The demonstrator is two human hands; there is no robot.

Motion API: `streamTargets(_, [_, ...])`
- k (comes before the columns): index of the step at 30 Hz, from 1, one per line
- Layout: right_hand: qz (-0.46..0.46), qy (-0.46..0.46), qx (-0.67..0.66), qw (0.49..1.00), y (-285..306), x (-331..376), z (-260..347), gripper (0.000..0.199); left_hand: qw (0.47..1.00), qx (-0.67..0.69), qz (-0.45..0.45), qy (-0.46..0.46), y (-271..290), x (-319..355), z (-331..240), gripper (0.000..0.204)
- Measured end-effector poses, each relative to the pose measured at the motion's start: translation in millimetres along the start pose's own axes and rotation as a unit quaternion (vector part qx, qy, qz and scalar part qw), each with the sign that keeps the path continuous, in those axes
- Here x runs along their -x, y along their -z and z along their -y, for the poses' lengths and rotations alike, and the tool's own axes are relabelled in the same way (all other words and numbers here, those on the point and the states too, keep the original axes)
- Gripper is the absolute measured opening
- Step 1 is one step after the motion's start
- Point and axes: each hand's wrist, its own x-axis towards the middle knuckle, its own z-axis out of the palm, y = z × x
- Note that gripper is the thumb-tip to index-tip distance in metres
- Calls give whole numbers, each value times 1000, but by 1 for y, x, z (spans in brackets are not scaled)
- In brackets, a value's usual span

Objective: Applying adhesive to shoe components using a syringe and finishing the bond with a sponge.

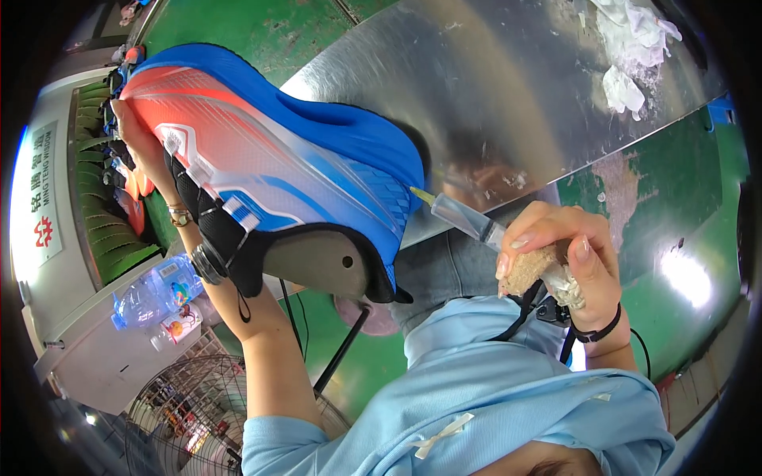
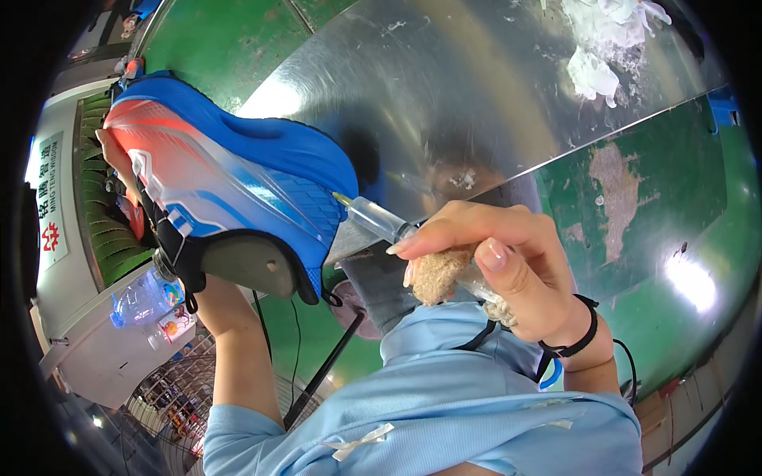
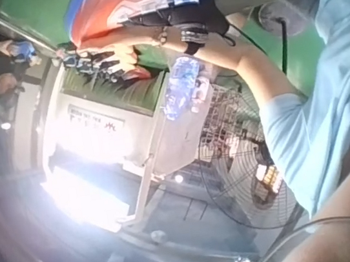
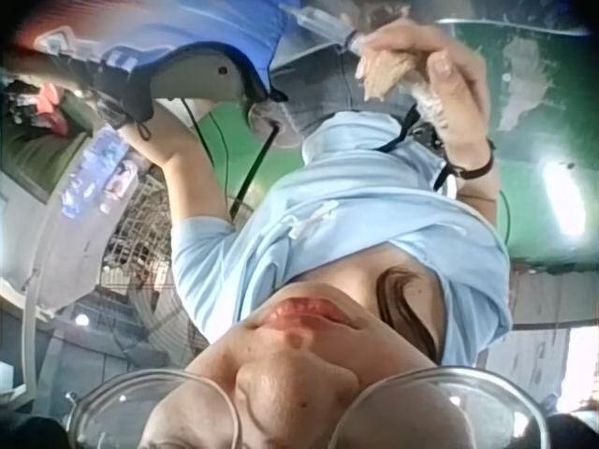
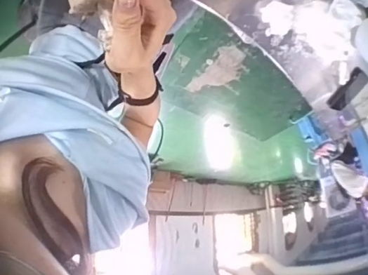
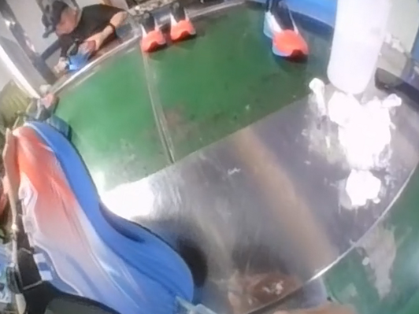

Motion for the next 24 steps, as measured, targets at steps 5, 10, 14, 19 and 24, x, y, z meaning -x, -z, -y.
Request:
streamTargets(5, [-7, 21, 12, 1000, -3, -9, -4, 52, 982, 176, 59, 46, 4, -9, 10, 42])
streamTargets(10, [-11, 53, 45, 998, -15, -29, -17, 49, 929, 349, 97, 78, 5, -144, 13, 38])
streamTargets(14, [-49, 44, -18, 998, -27, -37, -21, 47, 971, 225, -60, 50, 25, -75, 32, 35])
streamTargets(19, [-46, 15, -13, 999, -34, -41, -18, 54, 948, 255, -3, 189, 52, 47, 29, 27])
streamTargets(24, [-64, 0, 29, 998, -36, -41, -14, 64, 877, 342, 210, 266, 44, 125, 18, 36])
